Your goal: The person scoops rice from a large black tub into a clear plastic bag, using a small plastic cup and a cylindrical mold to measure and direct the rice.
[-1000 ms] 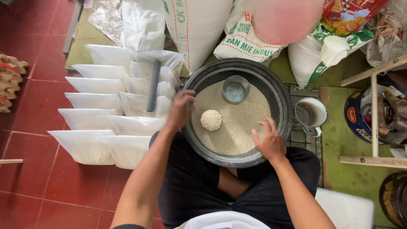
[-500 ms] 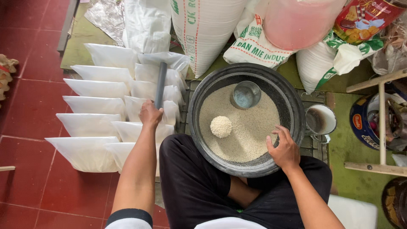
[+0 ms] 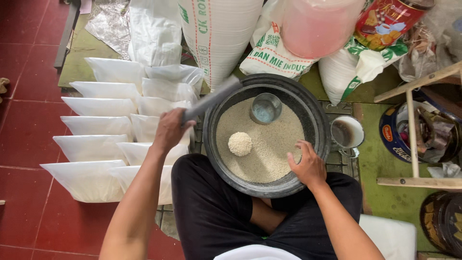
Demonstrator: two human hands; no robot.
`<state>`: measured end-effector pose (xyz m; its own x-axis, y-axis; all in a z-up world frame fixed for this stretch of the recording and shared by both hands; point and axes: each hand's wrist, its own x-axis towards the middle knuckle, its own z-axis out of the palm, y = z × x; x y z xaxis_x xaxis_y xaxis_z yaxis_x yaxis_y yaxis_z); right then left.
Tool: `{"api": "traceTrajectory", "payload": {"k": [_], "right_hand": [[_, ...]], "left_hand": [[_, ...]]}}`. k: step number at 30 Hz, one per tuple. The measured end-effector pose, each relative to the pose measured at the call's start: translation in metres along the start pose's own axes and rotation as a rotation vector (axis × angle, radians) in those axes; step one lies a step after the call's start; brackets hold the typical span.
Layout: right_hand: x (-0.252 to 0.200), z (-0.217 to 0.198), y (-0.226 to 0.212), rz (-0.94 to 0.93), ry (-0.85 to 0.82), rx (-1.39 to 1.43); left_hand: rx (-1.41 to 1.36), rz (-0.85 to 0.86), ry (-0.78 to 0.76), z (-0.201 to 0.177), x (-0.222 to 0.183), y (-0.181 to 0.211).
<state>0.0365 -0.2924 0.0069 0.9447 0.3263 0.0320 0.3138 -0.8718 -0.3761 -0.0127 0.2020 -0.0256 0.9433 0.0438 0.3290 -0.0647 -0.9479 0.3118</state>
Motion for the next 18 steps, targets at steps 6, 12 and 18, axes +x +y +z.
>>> {"api": "traceTrajectory", "payload": {"k": [6, 12, 18], "right_hand": [[-0.002, -0.001, 0.016, -0.122, -0.069, 0.179], [-0.011, -0.042, -0.023, -0.141, -0.429, 0.239], [-0.010, -0.049, -0.032, -0.169, -0.589, 0.130]], "left_hand": [[0.221, 0.491, -0.317, -0.022, 0.021, 0.122], [0.242, 0.498, -0.484, 0.008, 0.017, 0.147], [0.176, 0.392, -0.690, -0.010, 0.016, 0.158]]}}
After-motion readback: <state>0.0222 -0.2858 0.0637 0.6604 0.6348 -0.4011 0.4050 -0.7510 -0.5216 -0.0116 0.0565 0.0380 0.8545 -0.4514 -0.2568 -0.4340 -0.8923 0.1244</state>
